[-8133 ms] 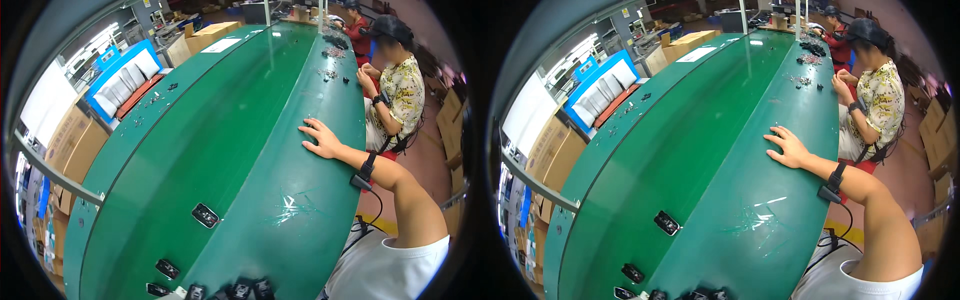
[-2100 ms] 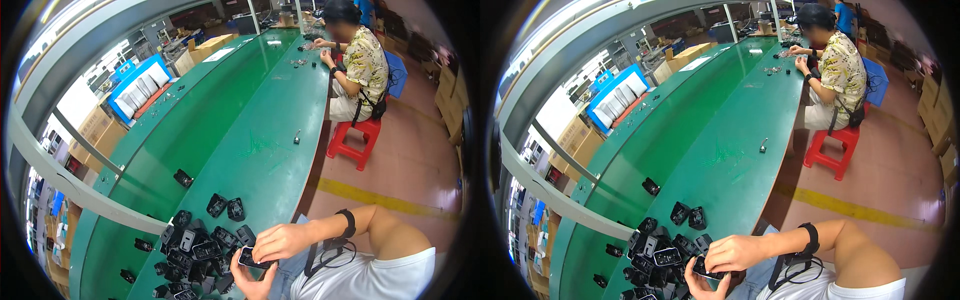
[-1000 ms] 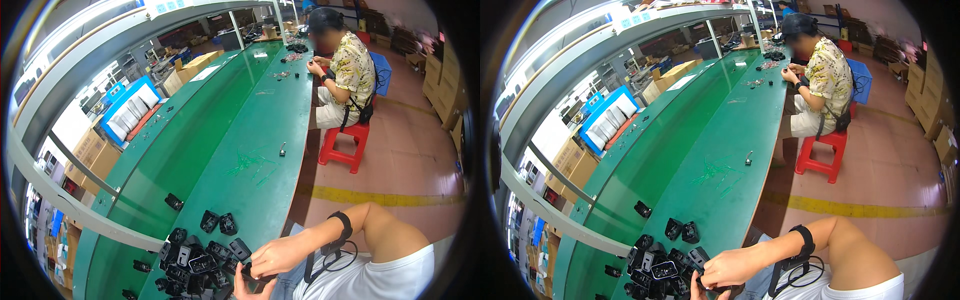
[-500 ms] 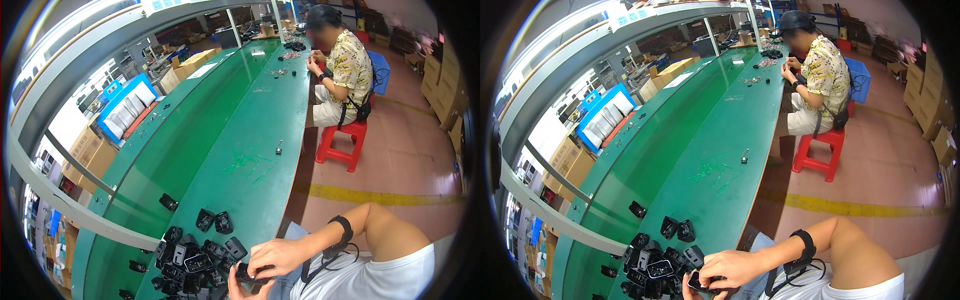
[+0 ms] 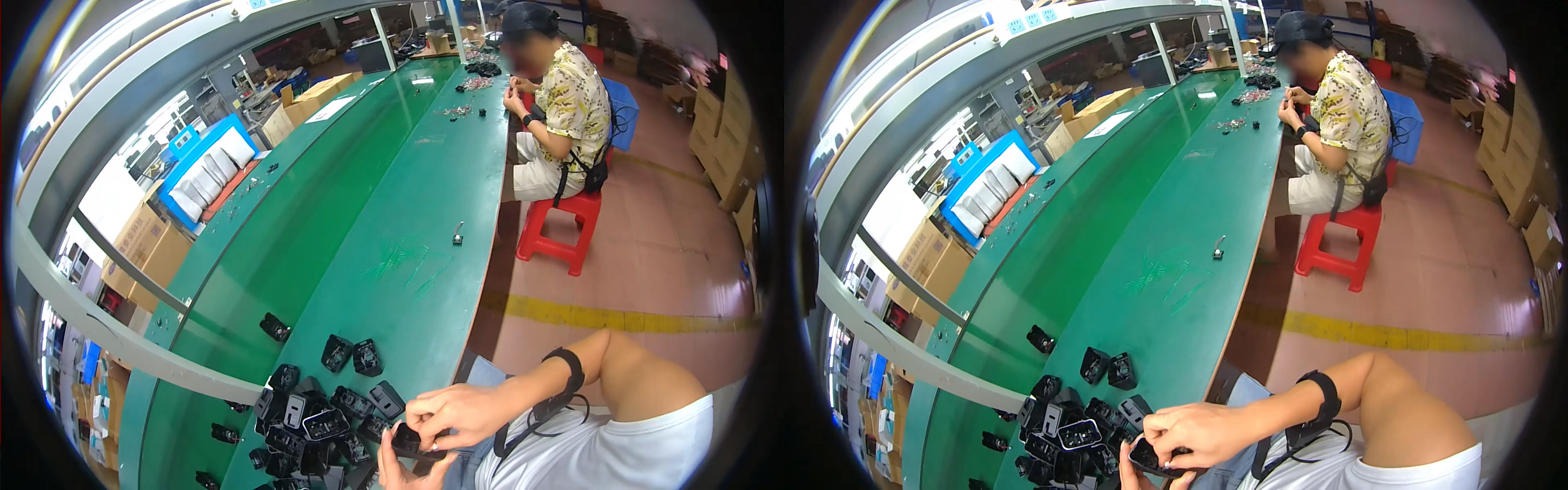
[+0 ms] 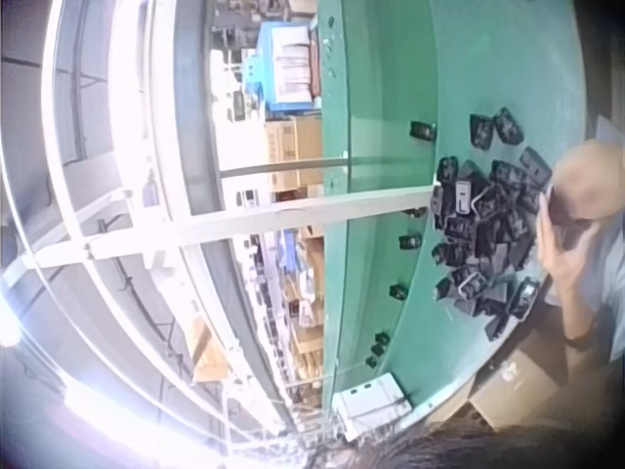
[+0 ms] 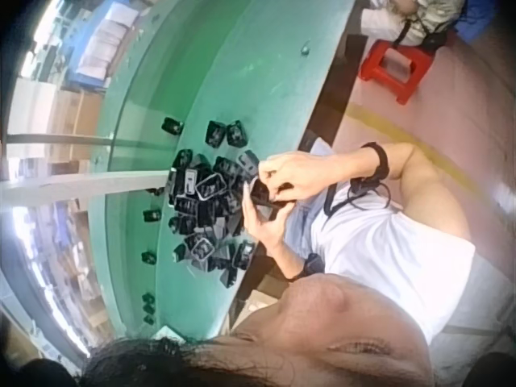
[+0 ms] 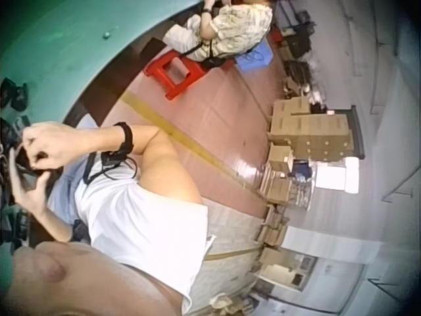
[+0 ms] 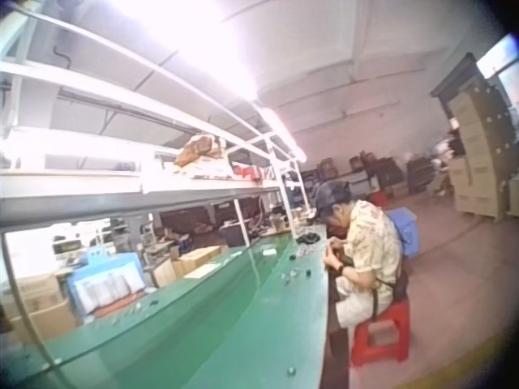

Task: The person picks black plastic electronic housings from a cardboard box and places them on a green workbench. They then insert small green zip ties into the housings and secure them by hand. The person repeats this process for multiple units, occasionally adjusting the position of the items on the table.

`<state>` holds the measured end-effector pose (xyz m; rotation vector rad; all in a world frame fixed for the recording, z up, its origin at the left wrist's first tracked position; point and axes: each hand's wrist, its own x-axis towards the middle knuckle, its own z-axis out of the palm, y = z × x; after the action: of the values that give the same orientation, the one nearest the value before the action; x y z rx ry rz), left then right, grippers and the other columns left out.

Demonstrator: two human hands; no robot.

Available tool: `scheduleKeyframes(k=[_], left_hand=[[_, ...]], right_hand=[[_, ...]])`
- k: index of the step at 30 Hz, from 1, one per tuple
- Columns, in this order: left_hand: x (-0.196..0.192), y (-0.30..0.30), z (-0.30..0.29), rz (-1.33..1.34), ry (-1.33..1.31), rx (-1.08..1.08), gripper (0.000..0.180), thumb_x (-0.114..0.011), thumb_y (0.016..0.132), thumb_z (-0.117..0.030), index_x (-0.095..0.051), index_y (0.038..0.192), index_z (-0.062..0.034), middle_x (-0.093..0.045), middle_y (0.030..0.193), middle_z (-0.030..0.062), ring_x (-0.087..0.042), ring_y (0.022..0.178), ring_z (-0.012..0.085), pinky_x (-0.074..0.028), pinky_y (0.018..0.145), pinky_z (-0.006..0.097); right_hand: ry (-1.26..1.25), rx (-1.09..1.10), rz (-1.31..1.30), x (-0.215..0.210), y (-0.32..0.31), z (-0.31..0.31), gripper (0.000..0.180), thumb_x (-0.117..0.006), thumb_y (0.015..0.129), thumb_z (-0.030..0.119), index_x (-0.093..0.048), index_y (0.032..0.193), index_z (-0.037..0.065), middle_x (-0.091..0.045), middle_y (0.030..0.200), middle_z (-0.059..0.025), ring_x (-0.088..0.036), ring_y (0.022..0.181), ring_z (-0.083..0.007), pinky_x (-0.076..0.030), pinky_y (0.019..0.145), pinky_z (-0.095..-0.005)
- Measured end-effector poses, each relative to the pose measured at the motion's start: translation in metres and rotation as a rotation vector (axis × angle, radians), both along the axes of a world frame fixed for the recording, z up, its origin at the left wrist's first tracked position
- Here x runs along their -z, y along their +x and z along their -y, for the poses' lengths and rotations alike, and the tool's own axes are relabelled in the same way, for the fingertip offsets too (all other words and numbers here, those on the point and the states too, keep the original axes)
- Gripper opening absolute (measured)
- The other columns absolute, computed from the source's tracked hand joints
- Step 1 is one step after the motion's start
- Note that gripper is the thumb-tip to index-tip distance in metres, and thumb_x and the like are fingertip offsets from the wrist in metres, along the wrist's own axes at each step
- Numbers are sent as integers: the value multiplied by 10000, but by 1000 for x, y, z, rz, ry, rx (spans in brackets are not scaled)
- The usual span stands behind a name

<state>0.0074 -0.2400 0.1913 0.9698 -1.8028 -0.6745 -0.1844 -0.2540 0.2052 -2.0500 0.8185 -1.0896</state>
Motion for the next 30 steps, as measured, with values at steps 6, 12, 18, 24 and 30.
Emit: scheduleKeyframes(k=[6, 12, 18, 24, 30], left_hand=[[47, 7, -1, -384, 245, 107, 1014, -957, 556, -407, -497, 1328, 62, -556, 1272, 209, -545, 1199, 295, -445, 1026, 418], [27, -12, 14, -393, 153, 4, 941, -865, 627, -529, -570, 1290, 69, -634, 1208, 197, -620, 1100, 316, -503, 940, 416], [28, -15, 20, -146, -39, -151, 744, -671, 860, -539, -578, 1276, 72, -638, 1206, 220, -644, 1067, 372, -526, 892, 429], [17, -10, 17, -125, -169, -95, 513, -751, 836, -195, -567, 1241, 61, -638, 1206, 258, -650, 1096, 387, -537, 912, 422], [27, 17, 17, -52, -33, 55, 527, -873, 684, -137, -649, 1132, 26, -674, 1151, 230, -688, 1042, 342, -579, 856, 381]], right_hand=[[187, -165, 158, -5, -4, 14, 110, -730, 832, 119, -724, 885, 23, -582, 988, -70, -615, 843, -197, -499, 718, -323], [341, -234, 301, 13, -14, 3, 340, -830, 779, 134, -718, 1077, 15, -463, 1407, -206, -520, 1221, -316, -460, 995, -427], [663, -108, 580, 29, 13, -7, 276, -771, 813, 33, -709, 1078, -13, -455, 1432, -188, -511, 1265, -298, -490, 996, -439], [1271, -311, 1027, 52, 2, -4, 255, -624, 925, 95, -640, 1128, -58, -625, 1228, -142, -606, 1156, -247, -506, 987, -432], [1335, -368, 911, 59, -4, 5, 231, -604, 961, 136, -631, 1118, -30, -638, 1159, -127, -653, 1045, -236, -542, 938, -400]])
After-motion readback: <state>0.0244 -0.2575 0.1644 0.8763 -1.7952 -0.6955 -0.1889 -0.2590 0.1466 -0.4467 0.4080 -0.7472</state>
